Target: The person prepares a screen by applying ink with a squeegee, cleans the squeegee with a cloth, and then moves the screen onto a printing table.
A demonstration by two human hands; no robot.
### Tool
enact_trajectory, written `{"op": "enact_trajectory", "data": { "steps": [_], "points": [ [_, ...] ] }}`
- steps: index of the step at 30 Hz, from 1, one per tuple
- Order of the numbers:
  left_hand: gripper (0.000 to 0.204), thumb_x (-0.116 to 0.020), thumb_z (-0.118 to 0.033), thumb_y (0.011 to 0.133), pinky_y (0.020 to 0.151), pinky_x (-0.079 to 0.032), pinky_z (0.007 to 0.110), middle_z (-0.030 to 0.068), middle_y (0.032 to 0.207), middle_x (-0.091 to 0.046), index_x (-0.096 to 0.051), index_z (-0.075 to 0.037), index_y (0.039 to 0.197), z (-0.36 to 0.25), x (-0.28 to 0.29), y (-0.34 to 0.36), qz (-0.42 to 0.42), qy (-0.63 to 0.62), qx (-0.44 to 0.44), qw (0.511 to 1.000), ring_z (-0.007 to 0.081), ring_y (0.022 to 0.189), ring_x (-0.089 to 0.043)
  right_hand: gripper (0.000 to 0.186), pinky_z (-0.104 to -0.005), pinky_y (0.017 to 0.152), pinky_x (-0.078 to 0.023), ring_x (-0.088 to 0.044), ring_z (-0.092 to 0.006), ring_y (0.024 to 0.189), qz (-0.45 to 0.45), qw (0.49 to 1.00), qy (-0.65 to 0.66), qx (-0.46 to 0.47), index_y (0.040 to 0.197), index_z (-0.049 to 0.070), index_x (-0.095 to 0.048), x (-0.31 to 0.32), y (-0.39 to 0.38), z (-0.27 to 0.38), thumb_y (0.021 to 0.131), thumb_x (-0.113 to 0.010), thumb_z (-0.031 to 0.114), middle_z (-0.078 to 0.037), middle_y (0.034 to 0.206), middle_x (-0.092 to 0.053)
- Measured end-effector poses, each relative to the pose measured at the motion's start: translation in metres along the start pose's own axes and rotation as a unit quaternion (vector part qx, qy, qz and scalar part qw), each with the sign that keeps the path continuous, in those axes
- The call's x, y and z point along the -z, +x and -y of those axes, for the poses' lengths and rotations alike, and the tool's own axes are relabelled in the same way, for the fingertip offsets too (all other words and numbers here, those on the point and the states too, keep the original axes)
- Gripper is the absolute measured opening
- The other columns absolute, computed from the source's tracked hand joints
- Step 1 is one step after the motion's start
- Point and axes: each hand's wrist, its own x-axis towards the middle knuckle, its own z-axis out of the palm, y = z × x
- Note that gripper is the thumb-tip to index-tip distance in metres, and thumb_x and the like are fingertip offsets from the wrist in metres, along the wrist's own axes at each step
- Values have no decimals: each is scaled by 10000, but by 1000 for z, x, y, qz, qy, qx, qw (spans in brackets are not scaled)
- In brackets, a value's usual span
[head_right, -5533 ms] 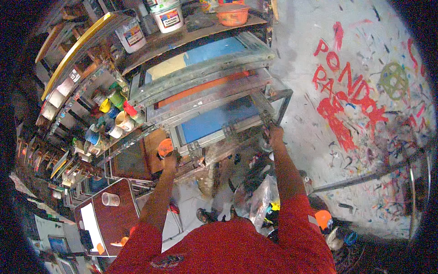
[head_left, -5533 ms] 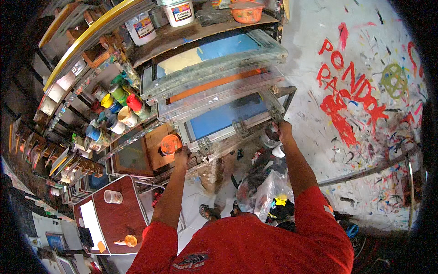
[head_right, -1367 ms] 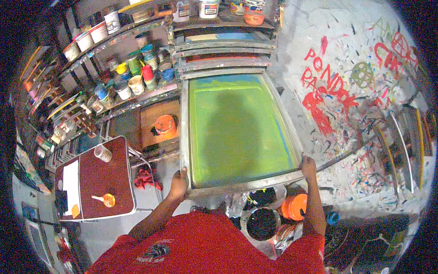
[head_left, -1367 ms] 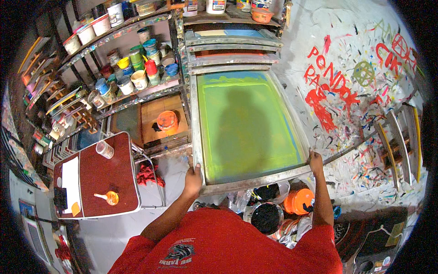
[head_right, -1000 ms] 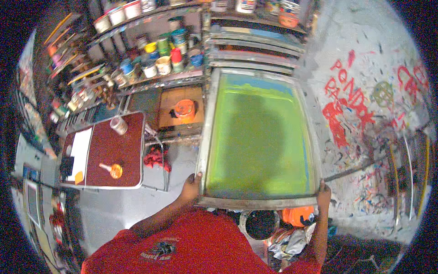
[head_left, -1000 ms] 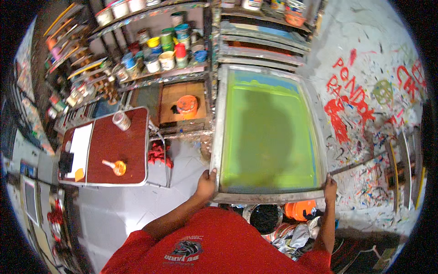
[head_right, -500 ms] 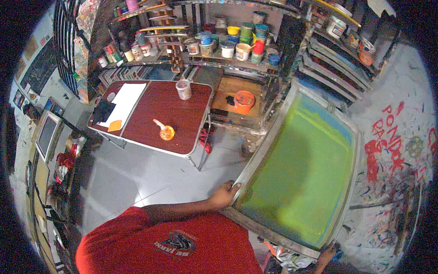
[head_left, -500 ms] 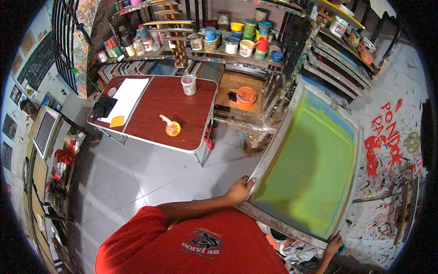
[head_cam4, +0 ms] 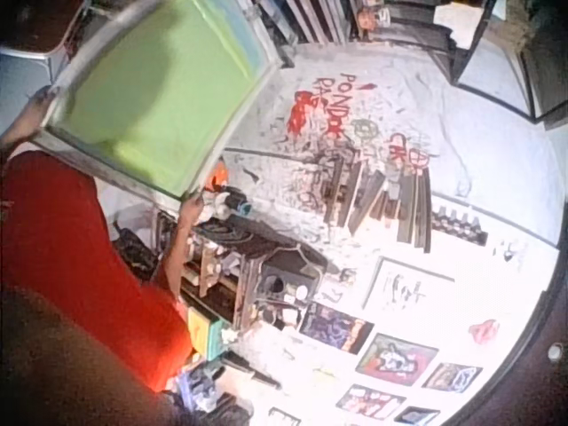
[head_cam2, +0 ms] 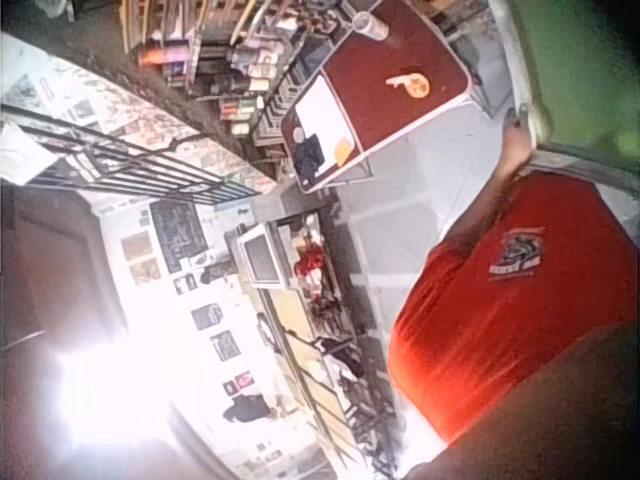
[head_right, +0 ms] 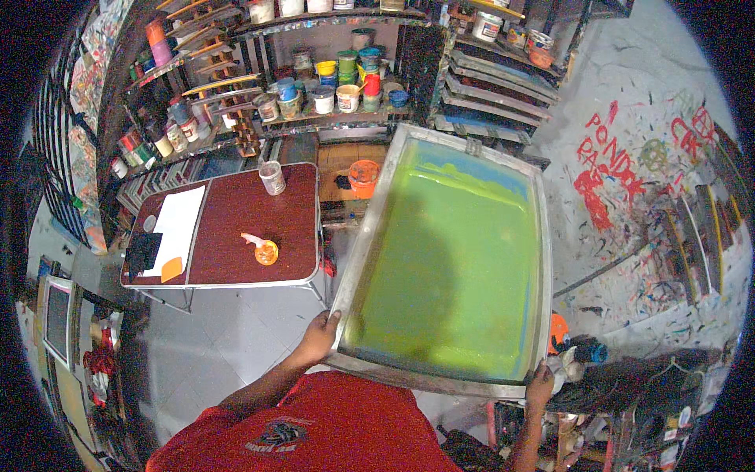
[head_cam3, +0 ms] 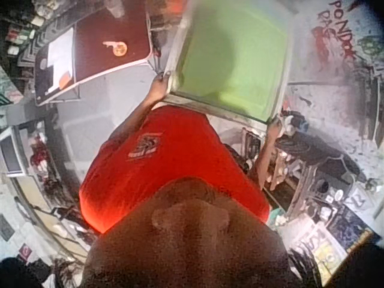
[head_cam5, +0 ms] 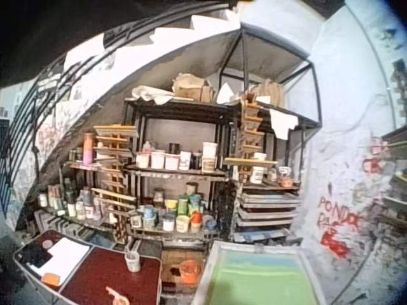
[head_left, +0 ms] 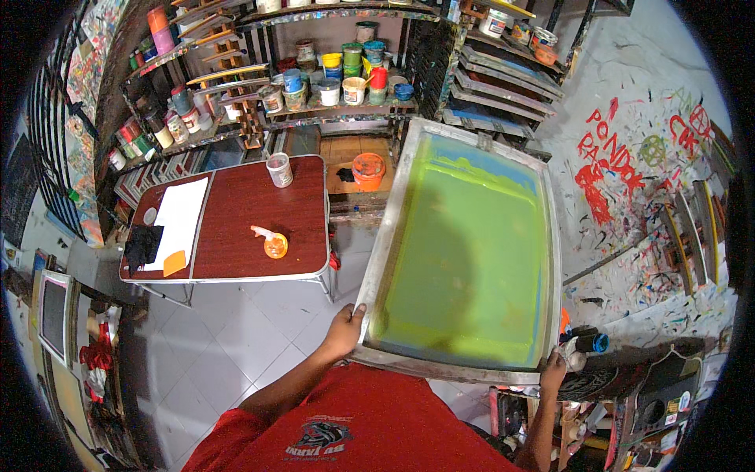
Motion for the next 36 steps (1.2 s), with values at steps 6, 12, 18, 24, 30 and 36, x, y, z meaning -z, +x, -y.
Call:
{"op": "enact_trajectory", "data": {
  "steps": [6,12,18,24,30,36],
  "points": [
    [383,-437,-273,914,718,-441,347,217,851,-615,-535,85,1008,11,33,-17,-76,-34,-15,996,248,777,-583,447,-359,547,-373,-399,-199,557,-32,996,-35,78,722,-74,-479,-45,-2,14,929,-415,318,-132,607,-486],
    [356,-439,-262,908,664,-441,341,184,786,-605,-543,74,959,54,59,-29,-198,-53,-36,978,217,713,-555,389,-245,414,-286,-359,-68,481,44,991,77,103,701,23,-472,-99,6,49,944,-393,317,17,566,-402],
    [327,-447,-260,903,546,-422,321,122,652,-568,-545,51,933,45,89,-67,-269,-95,19,958,160,575,-523,410,-352,584,-383,-424,-187,623,52,985,55,154,787,-64,-505,-146,18,93,935,-403,304,-98,662,-493],
    [359,-481,-300,886,509,-417,354,148,585,-558,-555,47,938,73,107,-101,-374,-94,1,923,202,510,-530,473,-327,748,-408,-516,-225,777,92,969,113,201,947,-89,-544,-180,5,153,946,-365,348,-157,812,-573],
    [385,-504,-305,872,702,-452,346,205,840,-620,-555,51,1010,78,129,-149,-409,-87,74,905,226,761,-589,517,-363,823,-405,-550,-330,882,192,944,49,264,1080,-112,-514,-210,-10,208,938,-382,367,-230,999,-577],
    [423,-509,-369,860,586,-434,367,202,685,-580,-554,41,950,91,130,-176,-508,-113,74,851,262,593,-543,559,-346,892,-372,-525,-297,1011,257,926,78,266,1147,-88,-504,-259,-5,233,928,-374,409,-232,1113,-549]
  ]
}}
